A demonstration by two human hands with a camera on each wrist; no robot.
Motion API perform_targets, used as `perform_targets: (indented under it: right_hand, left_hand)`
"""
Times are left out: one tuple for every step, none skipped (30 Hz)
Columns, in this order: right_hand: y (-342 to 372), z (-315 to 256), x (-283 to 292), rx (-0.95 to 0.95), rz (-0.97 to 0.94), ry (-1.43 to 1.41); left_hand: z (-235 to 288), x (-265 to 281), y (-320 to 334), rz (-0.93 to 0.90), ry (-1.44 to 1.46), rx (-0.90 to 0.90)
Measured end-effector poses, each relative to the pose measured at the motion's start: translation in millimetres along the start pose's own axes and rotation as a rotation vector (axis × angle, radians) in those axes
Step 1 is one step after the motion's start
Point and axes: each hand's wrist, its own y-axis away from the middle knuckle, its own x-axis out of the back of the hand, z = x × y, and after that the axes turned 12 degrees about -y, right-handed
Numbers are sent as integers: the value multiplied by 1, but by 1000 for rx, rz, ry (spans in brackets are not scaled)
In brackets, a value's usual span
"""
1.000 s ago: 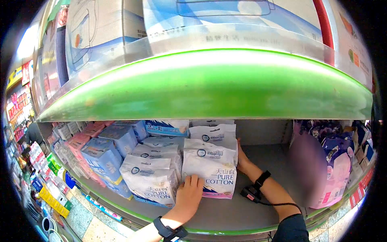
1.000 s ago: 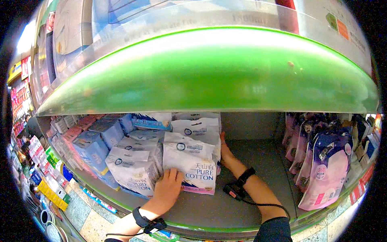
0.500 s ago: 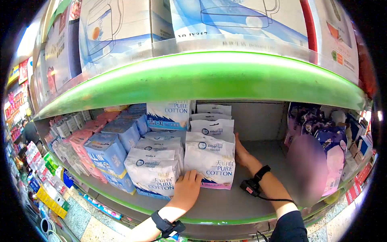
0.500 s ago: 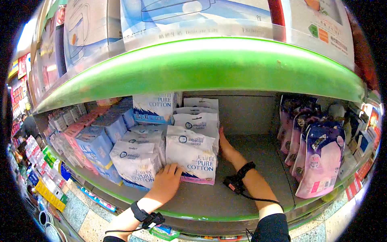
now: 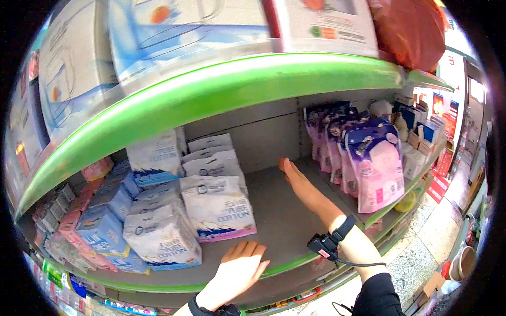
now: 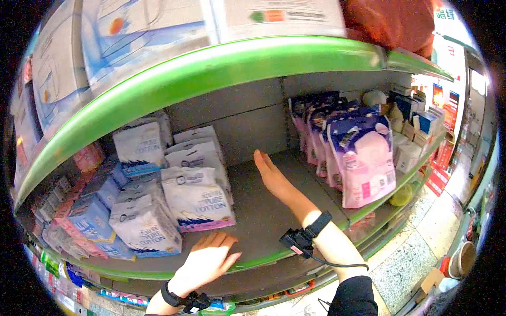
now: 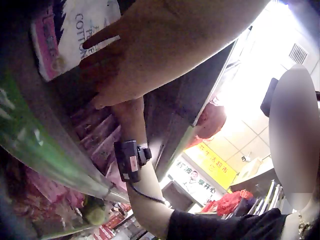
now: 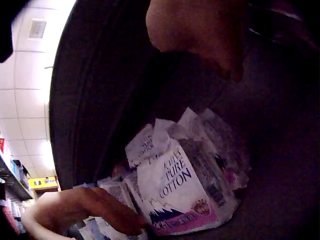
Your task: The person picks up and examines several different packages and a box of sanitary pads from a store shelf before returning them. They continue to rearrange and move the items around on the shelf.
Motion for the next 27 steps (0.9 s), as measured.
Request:
perform_targets:
  right_hand:
    - [10,-5,11,1,11,5]
    - [19,-10,23,60,15,-3]
    - [28,-14,36,119,18,-10]
    - [37,-20,51,121,22,-8]
    - [47,-26,68,154,0,-3]
    - [56,-32,86,185,-25,4]
    - [67,-37,104,232,15,18]
    - [75,-38,126,231,6,27]
    - [83,-40,153,254,35,48]
    - [87,-43,180,287,58,70]
    - [101,-54,204,372,143,166]
    - [116,-60,228,447,231,253]
    - [121,-59,252,531,366,296]
    - [125,-60,278,621,501,340]
    - [124,-45,312,589,549,336]
    - [122,-28,336,558,595,333]
    - [129,-26,340,481,520,370]
    - [136,-10,354,312,505,478]
    - [142,-12,352,127,416,292]
    - [149,-15,348,-59,323,105]
    - [152,-10,349,-60,313,94]
    - [156,-4,349,3,262,143]
    - [157,-1,349,64,212,194]
    - [158,-2,346,63,204,190]
    - [159,-7,341,150,215,204]
    - [162,-11,333,235,226,213]
    - [165,-23,322,284,229,176]
  left_hand:
    - [9,3,-7,2,42,18]
    - [19,5,-14,3,81,40]
    - [27,1,-23,28,93,30]
    - [38,0,-32,31,94,27]
    - [51,0,-43,70,113,51]
    - [65,0,-56,110,135,79]
    - [79,2,-70,82,190,109]
    - [94,3,-84,57,244,143]
    - [108,-1,-98,80,306,172]
    - [118,-8,-115,112,361,203]
    - [128,-15,-132,123,356,220]
    - [137,-26,-147,106,471,267]
    - [144,-37,-161,91,586,308]
    - [149,-53,-176,100,581,320]
    - [153,-71,-190,-41,764,391]
    - [157,-85,-203,-181,947,458]
    - [162,-93,-216,-166,946,467]
    - [168,-100,-225,-214,1077,433]
    - [174,-103,-231,-268,1204,398]
    - [181,-105,-234,-267,1196,413]
    - [188,-107,-237,-221,1107,427]
    - [193,-108,-240,-178,1018,435]
    - [198,-109,-242,-100,880,377]
    - [199,-108,-239,-99,877,386]
    - [205,-91,-237,-76,884,382]
    - [208,-76,-233,-54,890,380]
    - [207,-66,-227,-4,898,341]
